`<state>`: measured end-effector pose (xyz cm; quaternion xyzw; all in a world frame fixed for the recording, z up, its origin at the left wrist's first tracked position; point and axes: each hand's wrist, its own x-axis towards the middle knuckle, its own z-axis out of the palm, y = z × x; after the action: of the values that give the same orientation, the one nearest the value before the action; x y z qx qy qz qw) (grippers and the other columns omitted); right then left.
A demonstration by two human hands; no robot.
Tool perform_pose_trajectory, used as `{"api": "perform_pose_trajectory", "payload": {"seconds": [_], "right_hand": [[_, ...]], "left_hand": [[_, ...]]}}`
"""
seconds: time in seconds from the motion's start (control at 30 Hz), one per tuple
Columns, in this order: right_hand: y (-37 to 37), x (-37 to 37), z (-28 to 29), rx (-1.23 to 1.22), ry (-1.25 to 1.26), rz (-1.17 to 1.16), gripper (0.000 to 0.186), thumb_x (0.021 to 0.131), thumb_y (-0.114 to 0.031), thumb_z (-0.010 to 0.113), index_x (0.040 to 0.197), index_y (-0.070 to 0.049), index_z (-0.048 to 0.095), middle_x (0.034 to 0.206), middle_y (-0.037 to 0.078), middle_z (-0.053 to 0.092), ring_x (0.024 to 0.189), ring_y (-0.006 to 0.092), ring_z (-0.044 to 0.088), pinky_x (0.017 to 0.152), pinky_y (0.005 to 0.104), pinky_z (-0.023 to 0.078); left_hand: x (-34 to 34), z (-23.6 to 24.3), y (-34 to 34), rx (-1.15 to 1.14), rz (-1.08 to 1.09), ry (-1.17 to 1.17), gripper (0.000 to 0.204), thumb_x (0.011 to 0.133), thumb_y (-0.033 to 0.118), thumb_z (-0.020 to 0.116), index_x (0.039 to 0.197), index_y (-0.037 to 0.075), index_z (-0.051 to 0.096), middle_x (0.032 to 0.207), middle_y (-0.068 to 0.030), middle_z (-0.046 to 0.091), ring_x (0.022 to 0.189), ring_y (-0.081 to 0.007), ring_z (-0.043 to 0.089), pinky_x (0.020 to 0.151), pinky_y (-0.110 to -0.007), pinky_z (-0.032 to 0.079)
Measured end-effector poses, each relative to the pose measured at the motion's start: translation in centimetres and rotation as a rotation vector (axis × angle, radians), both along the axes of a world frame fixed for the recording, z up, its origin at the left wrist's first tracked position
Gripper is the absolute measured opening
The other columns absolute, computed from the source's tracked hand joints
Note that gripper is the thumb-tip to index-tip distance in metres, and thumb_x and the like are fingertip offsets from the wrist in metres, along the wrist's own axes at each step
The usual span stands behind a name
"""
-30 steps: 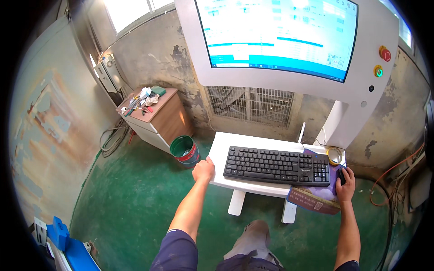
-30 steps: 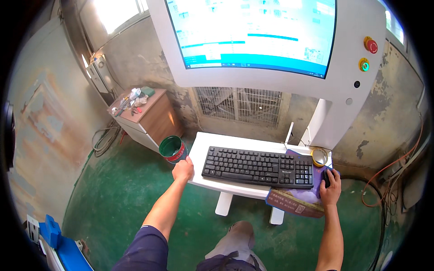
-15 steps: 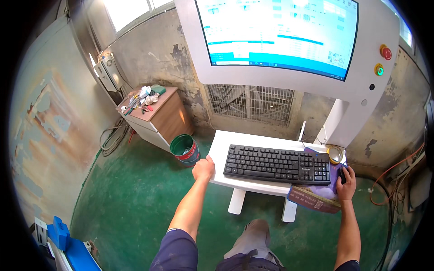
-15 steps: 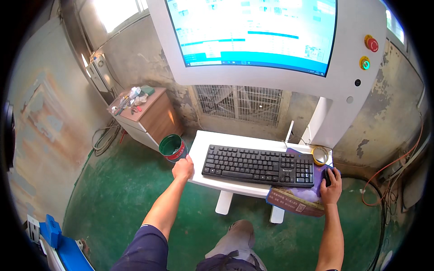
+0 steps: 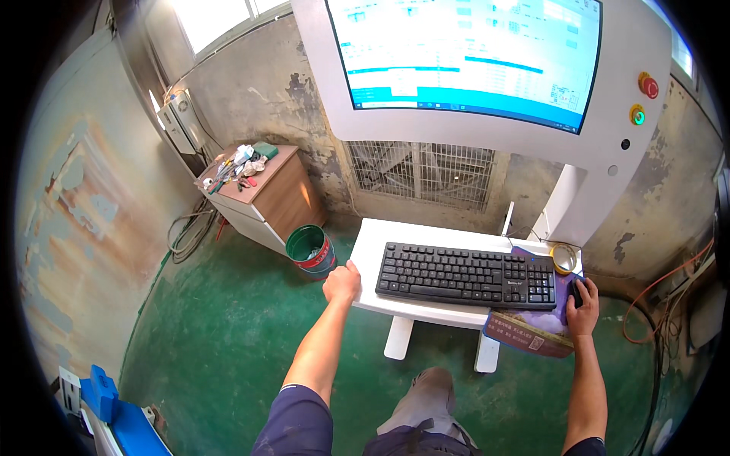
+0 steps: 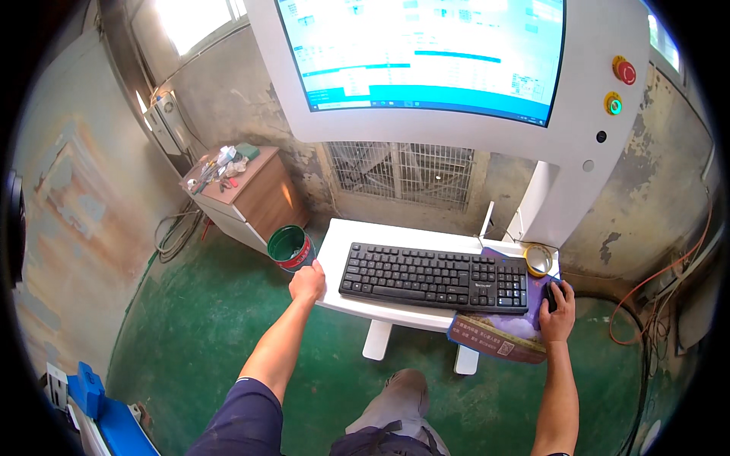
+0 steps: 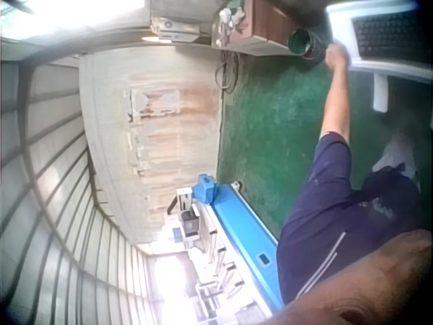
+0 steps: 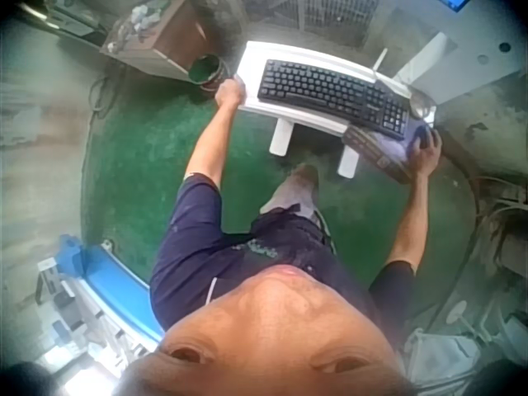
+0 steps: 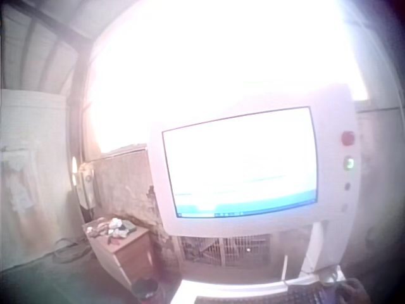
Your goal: The person operates a CNC machine using a computer interface with a keyboard and mouse, then walks through the workshop to inspect the machinery and returns to the control station.
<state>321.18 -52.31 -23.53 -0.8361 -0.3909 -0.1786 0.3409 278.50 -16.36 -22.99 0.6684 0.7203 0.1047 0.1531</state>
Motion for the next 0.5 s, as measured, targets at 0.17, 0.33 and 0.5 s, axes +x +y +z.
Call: {"api": "perform_pose_trajectory", "payload": {"seconds": [0.17, 0.33, 0.5], "right_hand": [[-0.03, -0.14, 0.15, -0.005, 0.012, -0.008, 0.038, 0.074, -0.006, 0.066, 0.112, -0.005, 0.064, 0.126, 0.014, 0.054, 0.116, 0.0318, 0.053, 0.099, 0.0367, 0.043], [-0.04, -0.16, 0.16, -0.014, 0.020, -0.018, 0.038, 0.075, -0.006, 0.066, 0.112, -0.005, 0.064, 0.127, 0.014, 0.054, 0.117, 0.0312, 0.053, 0.100, 0.0362, 0.042], [-0.04, 0.00, 0.01, -0.014, 0.006, -0.017, 0.039, 0.074, -0.006, 0.066, 0.113, -0.005, 0.064, 0.128, 0.014, 0.053, 0.117, 0.0316, 0.053, 0.100, 0.0363, 0.042]], "left_hand": [[0.01, -0.02, -0.09, 0.000, 0.005, 0.002, 0.059, 0.095, 0.044, 0.031, 0.095, 0.000, 0.070, 0.098, -0.0231, 0.068, 0.096, -0.0385, 0.065, 0.086, -0.047, 0.049], [-0.03, 0.01, -0.14, 0.006, 0.004, 0.000, 0.059, 0.095, 0.044, 0.032, 0.095, 0.000, 0.070, 0.099, -0.0235, 0.068, 0.096, -0.0385, 0.065, 0.086, -0.047, 0.049], [0.00, 0.31, -0.29, 0.002, 0.007, -0.002, 0.059, 0.095, 0.044, 0.031, 0.096, 0.000, 0.070, 0.099, -0.0237, 0.067, 0.097, -0.0384, 0.065, 0.087, -0.047, 0.049]]}}
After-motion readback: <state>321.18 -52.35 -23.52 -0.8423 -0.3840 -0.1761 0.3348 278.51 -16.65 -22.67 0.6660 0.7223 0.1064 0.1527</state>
